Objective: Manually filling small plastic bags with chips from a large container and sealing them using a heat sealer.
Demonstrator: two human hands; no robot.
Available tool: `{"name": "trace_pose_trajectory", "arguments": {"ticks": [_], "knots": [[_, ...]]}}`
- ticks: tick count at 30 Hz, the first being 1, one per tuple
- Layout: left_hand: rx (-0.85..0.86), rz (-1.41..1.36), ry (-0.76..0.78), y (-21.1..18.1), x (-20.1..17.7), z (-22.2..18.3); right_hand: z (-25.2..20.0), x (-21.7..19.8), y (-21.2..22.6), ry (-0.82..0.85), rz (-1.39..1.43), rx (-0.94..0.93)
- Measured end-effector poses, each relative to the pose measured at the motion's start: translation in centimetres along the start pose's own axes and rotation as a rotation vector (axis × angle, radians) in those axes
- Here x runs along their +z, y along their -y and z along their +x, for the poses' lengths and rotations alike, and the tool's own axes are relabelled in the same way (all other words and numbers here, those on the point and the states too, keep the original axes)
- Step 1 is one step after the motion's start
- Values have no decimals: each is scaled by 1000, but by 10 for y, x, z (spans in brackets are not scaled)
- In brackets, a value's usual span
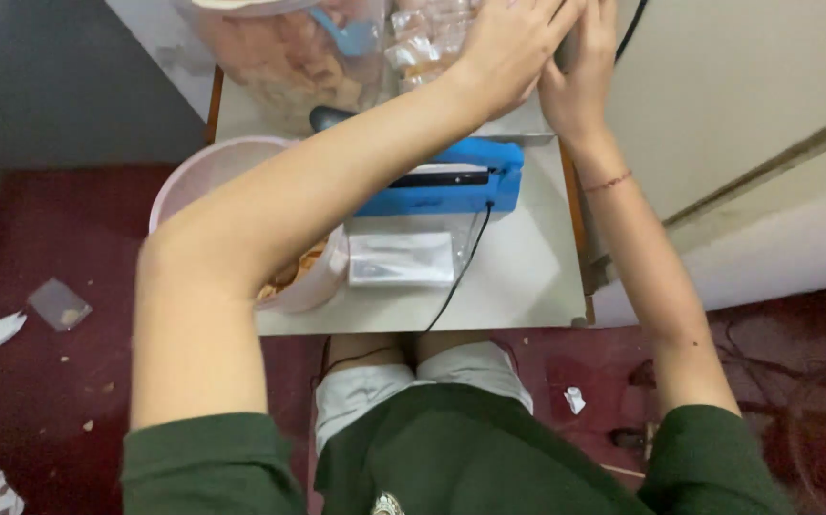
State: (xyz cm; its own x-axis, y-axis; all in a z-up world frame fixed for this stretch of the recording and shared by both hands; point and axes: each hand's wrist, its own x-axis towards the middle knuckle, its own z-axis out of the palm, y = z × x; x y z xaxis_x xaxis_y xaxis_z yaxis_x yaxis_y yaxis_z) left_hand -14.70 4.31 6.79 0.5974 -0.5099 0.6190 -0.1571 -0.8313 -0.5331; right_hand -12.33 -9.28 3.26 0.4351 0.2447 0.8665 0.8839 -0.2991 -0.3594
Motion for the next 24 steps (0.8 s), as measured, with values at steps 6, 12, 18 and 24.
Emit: {"name": "trace_pose_trajectory", "arguments": {"ticks": [6, 12, 18, 24], "knots": [[46, -266, 173, 12, -129, -105, -26, -27, 119, 257, 122, -110], [73, -394, 9, -23, -158, -239, -121, -24, 104, 742, 176, 142], [-79, -597, 53, -95, -54, -331, -214, -2, 37, 880, 159, 698], [-443, -574, 189, -134, -11, -354, -224, 15, 60, 675, 353, 974]]}}
